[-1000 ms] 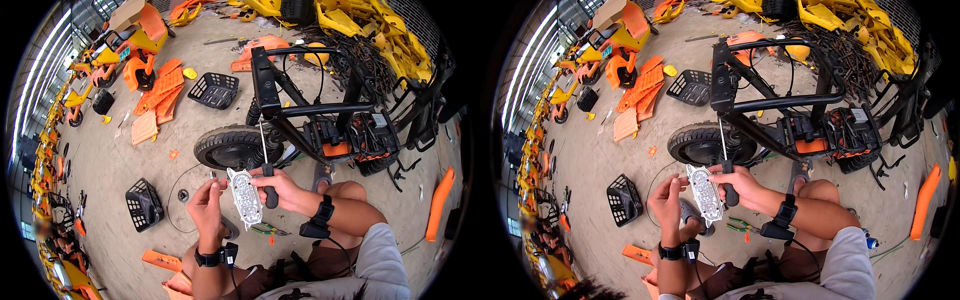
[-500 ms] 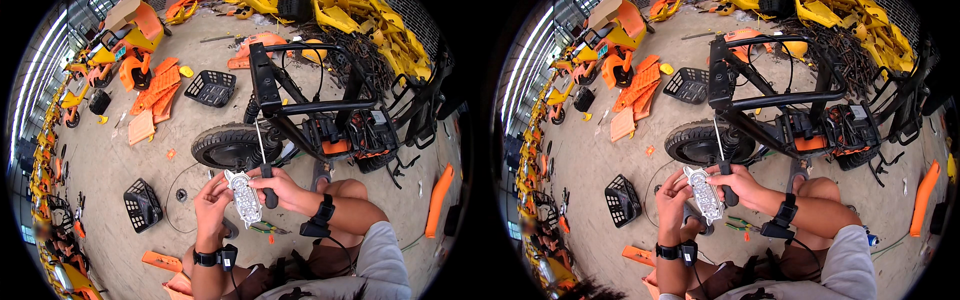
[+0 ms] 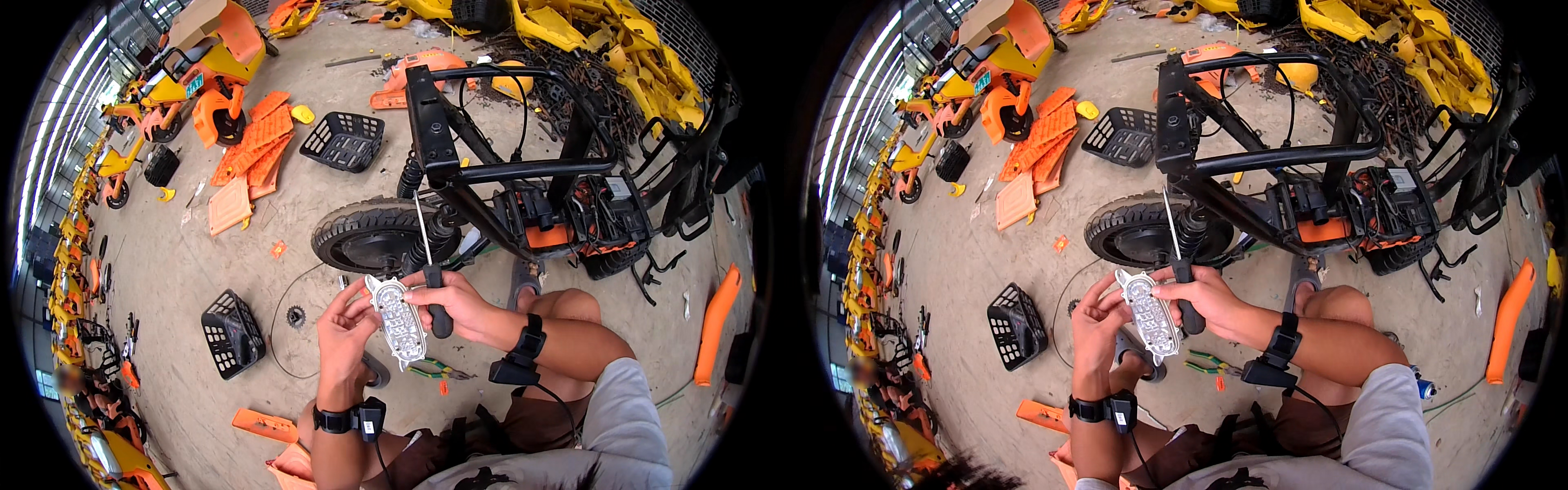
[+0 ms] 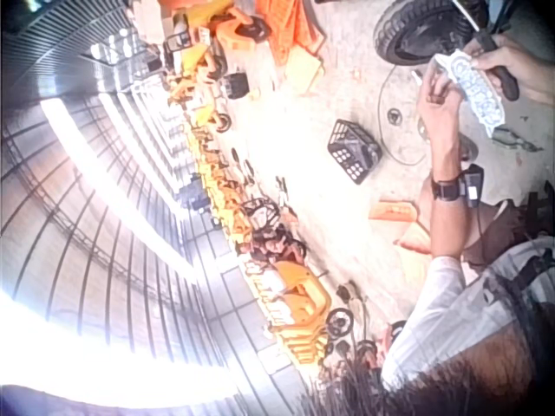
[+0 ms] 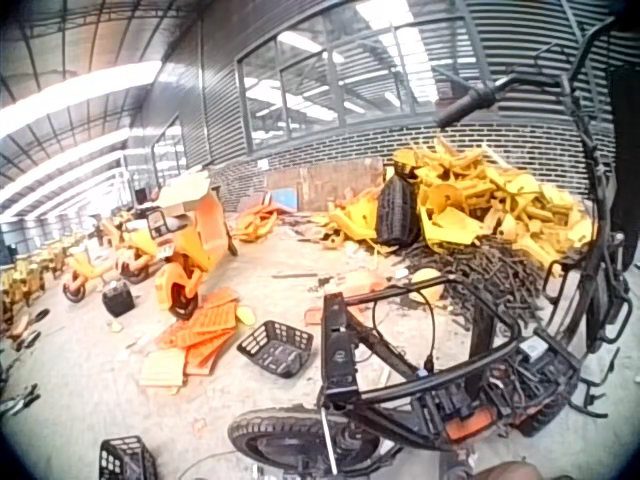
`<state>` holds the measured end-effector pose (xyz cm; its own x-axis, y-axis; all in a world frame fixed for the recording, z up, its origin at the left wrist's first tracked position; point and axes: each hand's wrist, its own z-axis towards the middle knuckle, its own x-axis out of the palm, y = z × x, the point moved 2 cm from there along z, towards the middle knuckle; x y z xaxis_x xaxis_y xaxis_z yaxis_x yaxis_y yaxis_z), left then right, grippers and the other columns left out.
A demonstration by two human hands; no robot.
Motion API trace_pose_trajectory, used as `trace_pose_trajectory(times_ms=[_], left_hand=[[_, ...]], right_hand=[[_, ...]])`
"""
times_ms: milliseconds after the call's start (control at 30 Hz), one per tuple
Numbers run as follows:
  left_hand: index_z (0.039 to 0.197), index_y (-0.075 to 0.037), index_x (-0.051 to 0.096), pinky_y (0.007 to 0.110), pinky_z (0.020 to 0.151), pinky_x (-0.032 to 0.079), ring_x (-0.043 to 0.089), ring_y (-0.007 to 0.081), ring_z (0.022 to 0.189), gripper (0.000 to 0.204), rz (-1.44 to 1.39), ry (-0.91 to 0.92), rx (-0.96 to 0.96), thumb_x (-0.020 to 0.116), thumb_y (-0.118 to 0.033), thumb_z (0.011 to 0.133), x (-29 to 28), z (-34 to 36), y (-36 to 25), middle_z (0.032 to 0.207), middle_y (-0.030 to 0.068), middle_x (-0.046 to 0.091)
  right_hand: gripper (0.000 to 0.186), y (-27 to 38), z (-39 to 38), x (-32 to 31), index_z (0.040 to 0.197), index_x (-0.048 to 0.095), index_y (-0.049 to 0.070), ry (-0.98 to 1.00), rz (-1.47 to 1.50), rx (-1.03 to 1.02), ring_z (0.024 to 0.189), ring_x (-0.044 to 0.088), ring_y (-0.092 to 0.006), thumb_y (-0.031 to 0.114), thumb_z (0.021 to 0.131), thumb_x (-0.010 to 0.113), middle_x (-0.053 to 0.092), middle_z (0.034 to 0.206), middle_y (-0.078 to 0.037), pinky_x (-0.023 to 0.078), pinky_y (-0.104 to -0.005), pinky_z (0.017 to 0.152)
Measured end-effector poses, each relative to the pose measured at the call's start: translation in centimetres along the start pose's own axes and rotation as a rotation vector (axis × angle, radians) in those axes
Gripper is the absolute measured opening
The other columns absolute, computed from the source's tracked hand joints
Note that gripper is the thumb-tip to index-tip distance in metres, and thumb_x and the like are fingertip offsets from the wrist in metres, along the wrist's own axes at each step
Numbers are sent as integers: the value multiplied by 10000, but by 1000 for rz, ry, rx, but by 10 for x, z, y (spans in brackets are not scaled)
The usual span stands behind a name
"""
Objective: The person uses a screwdriver to work on a small metallic and plastic motorcycle component, turning it over to access different sides and adjusting the internal parts with a screwdriver.
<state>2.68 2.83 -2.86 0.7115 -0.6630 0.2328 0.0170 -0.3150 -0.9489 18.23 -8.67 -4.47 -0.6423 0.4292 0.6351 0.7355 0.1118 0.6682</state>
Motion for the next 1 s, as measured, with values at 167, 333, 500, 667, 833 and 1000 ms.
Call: trace_pose_trajectory(times_ms=[167, 333, 500, 667, 833, 1000], left_hand=[[1369, 58, 483, 286, 836, 537, 675, 168, 942, 541, -20, 1, -14, 585, 113, 841, -1, -1, 1, 1097, 148, 695], [1348, 36, 503, 320, 868, 527, 673, 183, 975, 420, -61, -65, -141, 573, -45, 942, 0, 0, 8, 1117, 122, 686], [1263, 43, 565, 336, 889, 518, 660, 203, 1004, 438, -60, 185, -206, 393, -308, 1066, -3, -8, 27, 1126, 127, 676], [1097, 19, 630, 322, 723, 508, 626, 168, 772, 414, 96, 242, -264, 410, -331, 1063, -16, -12, 20, 925, 74, 677], [986, 2, 644, 269, 599, 444, 541, 115, 632, 335, 31, 234, -276, 496, -294, 1039, -17, -21, 10, 786, 23, 629], [1094, 28, 667, 213, 586, 416, 542, 82, 642, 253, 89, 176, -219, 611, -195, 987, -30, -21, 13, 803, 12, 636]], right_hand=[[299, -3, 0, -1, 1153, 602, -20, 5, -1, 15, 559, 573, -116, 111, 894, 670, 628, 739, -56, 448, -266, 523], [252, -4, -2, -2, 1149, 609, 21, 38, 152, 90, 573, 551, -99, 119, 918, 623, 609, 741, -29, 432, -257, 531], [200, 0, -1, 2, 1131, 609, 78, 142, 298, 131, 603, 499, -70, 130, 940, 583, 582, 782, 11, 407, -240, 538], [180, -16, 20, -14, 1108, 616, 84, 123, 265, 128, 608, 502, -69, 172, 952, 602, 551, 762, 21, 411, -239, 538], [238, -18, 22, -11, 1161, 630, 87, 71, 59, 85, 625, 512, -31, 249, 1000, 560, 661, 925, -2, 427, -195, 553], [406, -11, 12, 8, 1385, 515, 67, 34, -141, 80, 566, 526, -32, 220, 1010, 543, 677, 950, -9, 427, -198, 487]])
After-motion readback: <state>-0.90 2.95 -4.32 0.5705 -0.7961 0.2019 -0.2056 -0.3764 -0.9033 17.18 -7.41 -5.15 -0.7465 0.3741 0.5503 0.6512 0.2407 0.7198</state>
